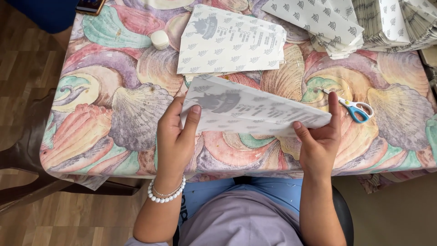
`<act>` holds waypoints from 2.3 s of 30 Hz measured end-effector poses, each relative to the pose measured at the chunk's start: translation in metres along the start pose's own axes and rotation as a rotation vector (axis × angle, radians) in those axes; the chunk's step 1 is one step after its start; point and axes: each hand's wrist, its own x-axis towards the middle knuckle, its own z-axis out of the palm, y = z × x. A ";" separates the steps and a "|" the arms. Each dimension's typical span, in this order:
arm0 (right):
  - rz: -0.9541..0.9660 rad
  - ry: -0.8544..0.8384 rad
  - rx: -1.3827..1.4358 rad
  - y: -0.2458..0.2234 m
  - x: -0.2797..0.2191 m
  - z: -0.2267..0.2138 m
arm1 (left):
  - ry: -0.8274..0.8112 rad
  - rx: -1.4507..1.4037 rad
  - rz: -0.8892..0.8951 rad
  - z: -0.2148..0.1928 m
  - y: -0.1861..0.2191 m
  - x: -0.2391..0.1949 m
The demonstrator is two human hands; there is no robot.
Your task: Folding printed paper sheets into bags on a table
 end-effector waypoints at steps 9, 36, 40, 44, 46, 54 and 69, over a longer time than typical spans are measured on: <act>-0.126 -0.030 -0.042 0.025 -0.008 -0.005 | 0.100 0.029 0.040 0.014 0.004 -0.015; 0.112 0.018 0.064 0.038 -0.013 -0.006 | 0.063 -0.007 0.062 0.018 0.000 -0.010; 0.122 0.018 0.070 0.024 -0.013 -0.002 | 0.064 -0.007 0.073 0.016 -0.002 -0.008; 0.090 -0.007 0.017 0.014 -0.008 -0.003 | 0.075 -0.029 0.093 0.019 0.007 -0.001; 0.086 -0.013 0.002 0.015 -0.006 -0.004 | 0.071 -0.058 0.085 0.021 0.005 0.001; 0.108 0.005 -0.032 0.017 -0.004 -0.008 | 0.123 -0.033 0.105 0.027 -0.008 -0.003; -0.714 -0.302 -0.787 -0.084 0.021 0.047 | 0.137 0.145 0.046 0.032 -0.018 -0.008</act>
